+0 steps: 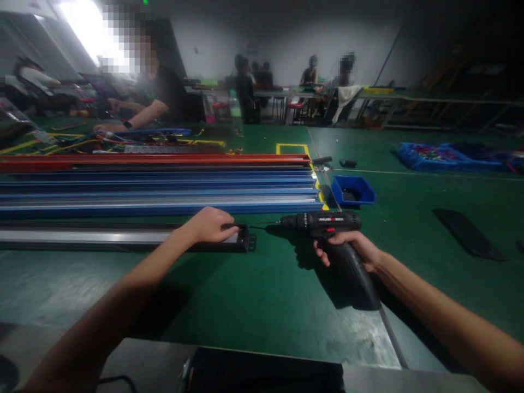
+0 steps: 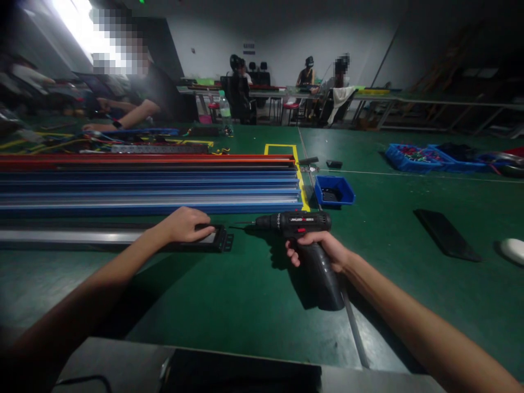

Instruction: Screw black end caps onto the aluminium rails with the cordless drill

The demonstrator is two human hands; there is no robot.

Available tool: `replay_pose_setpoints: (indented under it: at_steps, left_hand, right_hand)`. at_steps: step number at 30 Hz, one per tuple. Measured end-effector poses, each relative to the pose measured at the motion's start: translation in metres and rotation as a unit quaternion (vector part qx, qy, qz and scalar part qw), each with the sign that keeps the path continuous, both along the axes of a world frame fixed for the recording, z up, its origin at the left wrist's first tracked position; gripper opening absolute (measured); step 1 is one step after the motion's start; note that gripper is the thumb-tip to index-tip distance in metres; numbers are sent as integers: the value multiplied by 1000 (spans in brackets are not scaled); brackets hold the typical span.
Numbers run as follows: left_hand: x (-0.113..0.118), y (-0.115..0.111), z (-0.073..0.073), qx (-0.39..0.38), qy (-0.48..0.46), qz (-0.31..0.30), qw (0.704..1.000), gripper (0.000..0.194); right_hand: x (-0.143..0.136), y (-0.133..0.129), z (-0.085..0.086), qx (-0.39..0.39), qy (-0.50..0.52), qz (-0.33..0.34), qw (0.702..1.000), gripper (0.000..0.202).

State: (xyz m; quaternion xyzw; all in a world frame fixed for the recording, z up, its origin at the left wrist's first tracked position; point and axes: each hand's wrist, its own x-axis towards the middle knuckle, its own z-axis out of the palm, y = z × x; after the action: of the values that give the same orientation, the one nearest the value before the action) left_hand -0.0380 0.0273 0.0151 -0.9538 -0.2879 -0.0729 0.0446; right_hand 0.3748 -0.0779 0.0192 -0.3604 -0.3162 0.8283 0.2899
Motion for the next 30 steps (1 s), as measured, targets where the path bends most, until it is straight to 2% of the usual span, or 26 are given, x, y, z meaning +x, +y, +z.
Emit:
replay_pose_setpoints:
  at_steps: [3,6,8,10,11,13,14,16,19,21,22,23,26,28,30]
  left_hand:
    - [0,0,-1,1,6,-7,1000,48]
    - [1,0,-1,-1,11,-10,1000,47]
    - [1,0,-1,1,11,-11,1000,46]
    - [1,1,-3,8,5,-15,1000,44]
    - [1,2,-4,11,2,-18,1000,44]
    - [0,3,-6,16,-4,-24,1000,44]
    - [0,3,-7,18,-5,-26,999,44]
    - [-1,4,-9,20,-7,-32,999,45]
    - [-2,4,-9,17,-10,-38,999,46]
    - [-2,4,-8,9,-8,-36,999,46]
    - [-2,3,-7,5,-6,-34,999,46]
    - [-1,3,-6,3,-3,-32,999,46]
    - [2,0,-3,2,9,-29,1000,48]
    - [5,-2,-1,2,21,-28,999,49]
    - [9,-3,0,-1,35,-23,999,49]
  right_hand:
    - [5,-4,17,26,-39,-20,999,32]
    - [11,-16,40,99,-132,-25,986,29]
    - [16,-29,55,159,-202,-47,965,28]
    - [25,-47,65,216,-302,-65,926,27]
    - [30,-57,68,245,-369,-52,895,27]
    - [43,-77,68,337,-480,-56,808,30]
    - [50,-87,66,398,-522,-66,752,29]
    - [61,-106,59,498,-583,-19,642,23]
    - [71,-129,43,606,-663,12,438,51]
    - [77,-139,31,635,-696,28,335,49]
    - [80,-144,25,646,-703,28,297,46]
    - [83,-147,19,652,-708,26,270,44]
    - [98,-153,2,670,-710,28,214,44]
    - [108,-155,-6,669,-716,28,196,44]
    - [115,-154,-10,661,-725,36,190,44]
